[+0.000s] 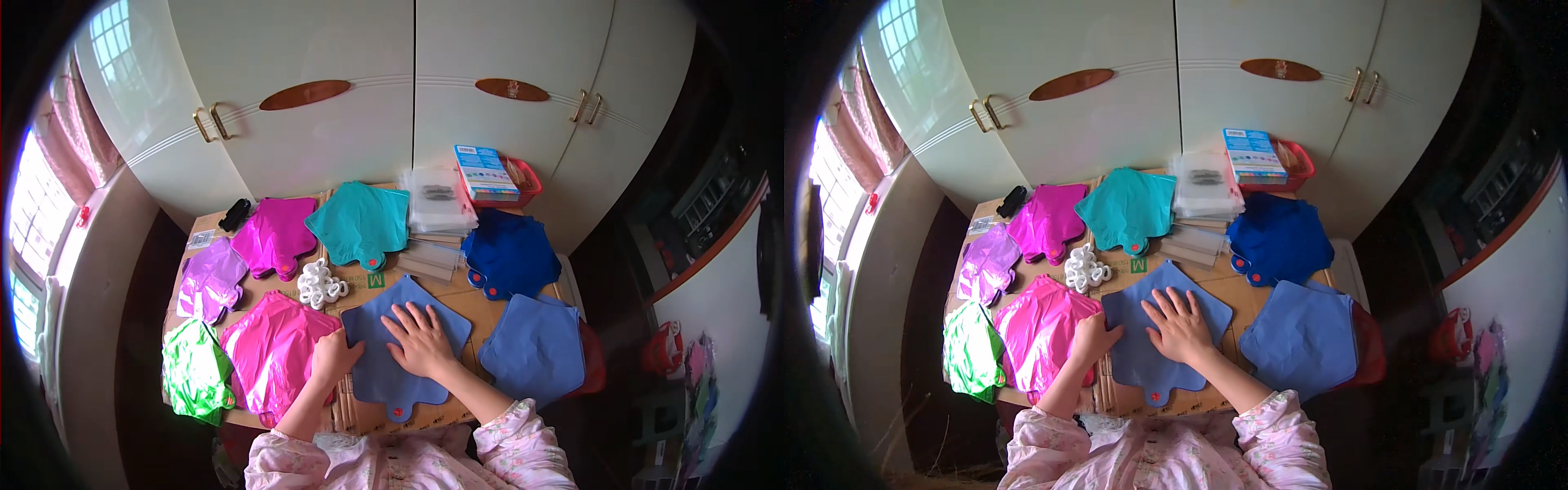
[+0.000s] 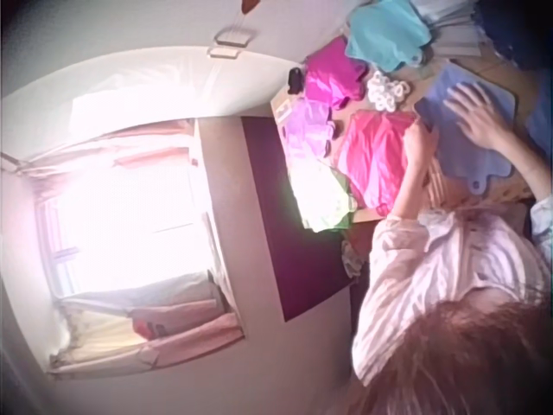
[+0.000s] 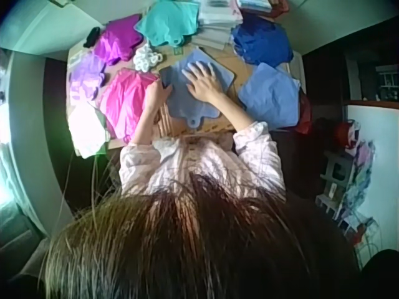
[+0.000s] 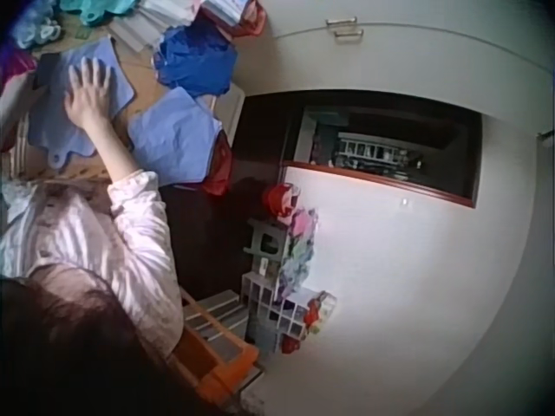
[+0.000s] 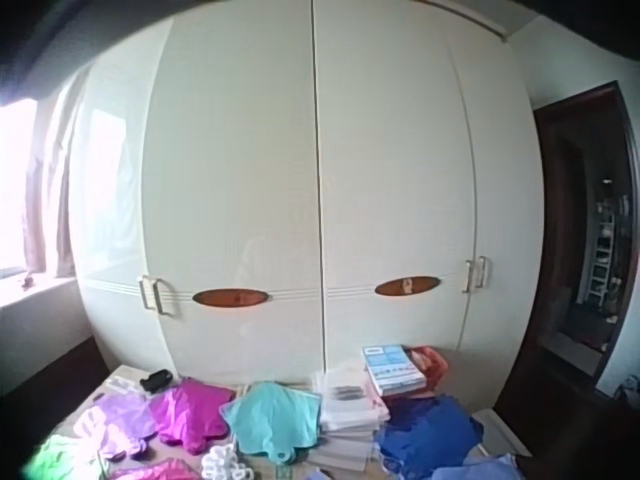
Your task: Folding colorful plastic products and placing them into small pink boxes for packaging.
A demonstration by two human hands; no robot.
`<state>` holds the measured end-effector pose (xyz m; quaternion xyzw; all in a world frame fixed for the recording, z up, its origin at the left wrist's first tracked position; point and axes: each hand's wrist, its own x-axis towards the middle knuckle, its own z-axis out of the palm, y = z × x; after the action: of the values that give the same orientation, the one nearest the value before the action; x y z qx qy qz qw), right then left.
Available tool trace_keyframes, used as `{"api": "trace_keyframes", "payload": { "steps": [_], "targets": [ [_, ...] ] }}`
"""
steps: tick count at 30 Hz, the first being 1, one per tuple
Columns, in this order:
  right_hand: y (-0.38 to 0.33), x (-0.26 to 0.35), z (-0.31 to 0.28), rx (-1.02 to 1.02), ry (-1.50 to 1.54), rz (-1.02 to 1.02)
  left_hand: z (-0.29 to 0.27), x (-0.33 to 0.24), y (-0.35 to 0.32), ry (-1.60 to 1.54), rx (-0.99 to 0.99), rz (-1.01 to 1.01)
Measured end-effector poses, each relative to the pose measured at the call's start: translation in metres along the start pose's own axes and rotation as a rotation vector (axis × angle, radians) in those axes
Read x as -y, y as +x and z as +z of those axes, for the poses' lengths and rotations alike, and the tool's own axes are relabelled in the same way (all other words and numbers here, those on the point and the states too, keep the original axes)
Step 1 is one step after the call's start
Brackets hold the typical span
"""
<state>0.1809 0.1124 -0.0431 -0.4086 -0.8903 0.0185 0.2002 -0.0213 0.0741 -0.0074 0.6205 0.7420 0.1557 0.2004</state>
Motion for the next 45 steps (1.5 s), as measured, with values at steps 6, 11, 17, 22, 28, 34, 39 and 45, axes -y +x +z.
{"api": "trace_keyframes", "payload": {
  "steps": [6, 11, 17, 22, 28, 34, 39, 45],
  "targets": [
    [-0.001, -0.002, 0.003, 0.025, 0.003, 0.003, 0.012, -0.002, -0.006, 0.046, 0.113, 0.016],
    [0.002, 0.002, 0.002, 0.096, -0.033, 0.014, 0.008, -0.02, -0.009, 0.074, 0.17, 0.119],
    [0.003, 0.002, 0.0, 0.159, -0.046, 0.014, 0.018, -0.024, -0.012, 0.088, 0.112, 0.238],
    [0.003, 0.003, 0.001, 0.133, -0.028, 0.013, 0.011, -0.018, -0.014, 0.146, 0.132, 0.084],
    [0.002, 0.003, 0.001, 0.141, -0.037, 0.001, -0.002, -0.009, -0.011, 0.096, 0.082, 0.054],
    [0.002, 0.002, 0.002, 0.159, -0.05, 0.003, 0.003, -0.02, 0.005, 0.061, -0.046, 0.062],
    [0.004, 0.002, -0.002, 0.257, -0.076, 0.028, 0.014, -0.05, -0.009, 0.006, -0.038, 0.256],
    [0.006, 0.002, -0.009, 0.282, -0.02, 0.027, 0.028, -0.055, -0.008, -0.062, -0.046, 0.277]
  ]
}}
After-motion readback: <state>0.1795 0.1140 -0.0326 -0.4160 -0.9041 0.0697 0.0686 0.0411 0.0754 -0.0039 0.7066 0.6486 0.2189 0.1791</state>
